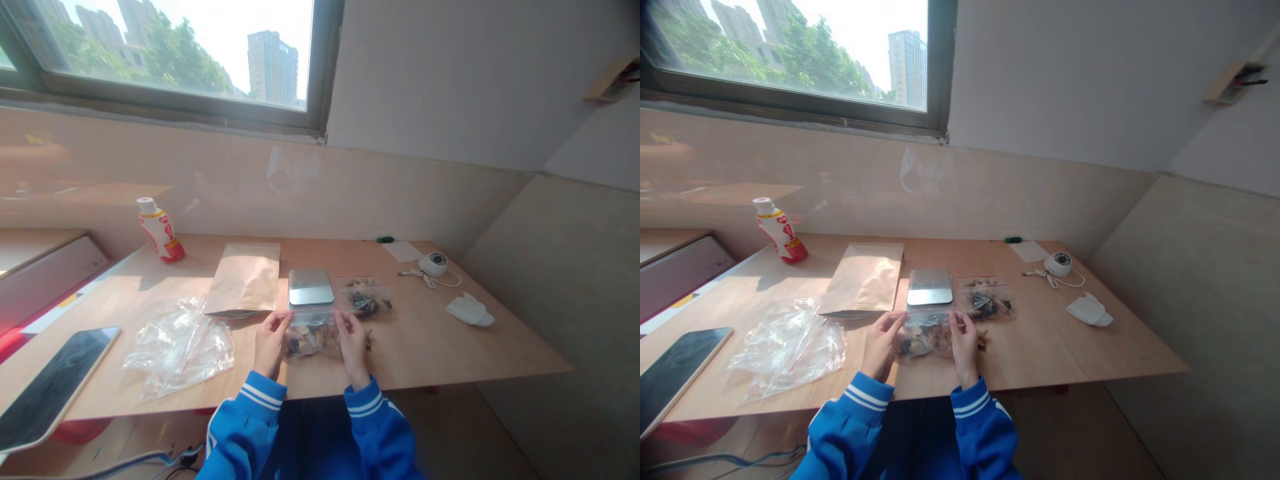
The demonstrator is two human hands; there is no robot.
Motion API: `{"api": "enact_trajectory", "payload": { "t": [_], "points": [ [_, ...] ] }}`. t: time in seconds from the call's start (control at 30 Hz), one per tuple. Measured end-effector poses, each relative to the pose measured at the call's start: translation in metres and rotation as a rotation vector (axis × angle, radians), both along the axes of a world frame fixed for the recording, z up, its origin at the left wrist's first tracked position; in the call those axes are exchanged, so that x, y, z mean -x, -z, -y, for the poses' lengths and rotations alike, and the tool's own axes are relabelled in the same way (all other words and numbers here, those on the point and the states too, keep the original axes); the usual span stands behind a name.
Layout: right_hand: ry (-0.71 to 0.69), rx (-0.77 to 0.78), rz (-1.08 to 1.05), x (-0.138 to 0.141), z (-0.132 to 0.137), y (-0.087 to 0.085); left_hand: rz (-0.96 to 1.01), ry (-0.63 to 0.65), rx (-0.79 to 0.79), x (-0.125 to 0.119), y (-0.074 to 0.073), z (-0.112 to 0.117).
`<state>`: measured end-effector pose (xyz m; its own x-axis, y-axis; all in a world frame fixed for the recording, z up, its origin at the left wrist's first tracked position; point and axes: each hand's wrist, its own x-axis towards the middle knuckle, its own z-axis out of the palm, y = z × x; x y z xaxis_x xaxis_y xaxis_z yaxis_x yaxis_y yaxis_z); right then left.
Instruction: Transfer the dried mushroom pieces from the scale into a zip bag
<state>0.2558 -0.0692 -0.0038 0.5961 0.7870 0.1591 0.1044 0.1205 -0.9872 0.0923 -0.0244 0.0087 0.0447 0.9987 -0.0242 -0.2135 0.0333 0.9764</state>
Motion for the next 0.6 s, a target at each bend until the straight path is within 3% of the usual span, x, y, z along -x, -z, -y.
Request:
{"api": "enact_trajectory", "payload": {
  "t": [0.4,0.6],
  "points": [
    [0.062,-0.022,0.002,0.0013,0.0022,-0.0009,-0.020,0.000,-0.026,-0.0023,0.0019,0.0016],
    [0.010,-0.029,-0.040,0.0009,0.0004,0.0019,0.065,0.034,-0.001,-0.0029,-0.0034,0.0033]
  ]
}}
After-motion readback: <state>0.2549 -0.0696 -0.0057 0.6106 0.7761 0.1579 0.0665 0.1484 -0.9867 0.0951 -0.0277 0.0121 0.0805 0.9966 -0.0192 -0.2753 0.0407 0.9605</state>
